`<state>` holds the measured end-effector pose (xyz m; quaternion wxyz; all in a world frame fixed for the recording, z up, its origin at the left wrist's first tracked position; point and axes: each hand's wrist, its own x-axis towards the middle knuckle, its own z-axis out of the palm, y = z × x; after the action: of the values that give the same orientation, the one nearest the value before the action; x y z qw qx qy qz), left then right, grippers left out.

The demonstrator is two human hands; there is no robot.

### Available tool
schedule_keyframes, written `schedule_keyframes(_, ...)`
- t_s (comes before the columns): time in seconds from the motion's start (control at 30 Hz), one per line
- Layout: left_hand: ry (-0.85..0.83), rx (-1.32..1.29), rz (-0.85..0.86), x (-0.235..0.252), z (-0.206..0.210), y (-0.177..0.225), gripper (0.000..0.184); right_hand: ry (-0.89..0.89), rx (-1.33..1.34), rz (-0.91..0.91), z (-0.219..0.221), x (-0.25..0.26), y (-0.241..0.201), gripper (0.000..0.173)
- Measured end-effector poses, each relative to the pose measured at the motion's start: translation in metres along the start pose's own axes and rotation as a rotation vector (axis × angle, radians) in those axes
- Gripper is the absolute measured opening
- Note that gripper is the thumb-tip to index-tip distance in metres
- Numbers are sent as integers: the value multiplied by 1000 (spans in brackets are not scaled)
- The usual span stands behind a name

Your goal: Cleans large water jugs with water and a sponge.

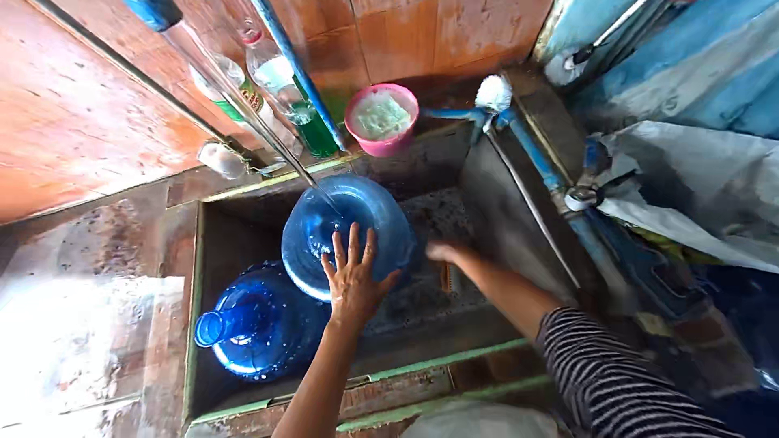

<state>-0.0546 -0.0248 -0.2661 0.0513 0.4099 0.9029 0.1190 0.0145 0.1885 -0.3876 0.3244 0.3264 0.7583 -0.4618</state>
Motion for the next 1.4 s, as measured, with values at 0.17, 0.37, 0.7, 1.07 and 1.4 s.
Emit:
schedule_keyframes(0.17,154,52,18,-1,6,3,86,24,37,85,111,116,87,53)
schedule_keyframes(0.37,180,75,13,7,12,21,82,100,-44,108,96,101,128,56)
schedule_keyframes(0.7,433,-334,-397,3,-3,10,66,465,58,40,-54,-7,31,58)
schedule_keyframes(1.07,298,-1126,-681,-20,11,-17,104,736,-383,-268,4,-113,-241,62)
schedule_keyframes(1.4,-12,-1244,-619,-31,7,-42,97,781,-469,-204,17,-119,-234,62)
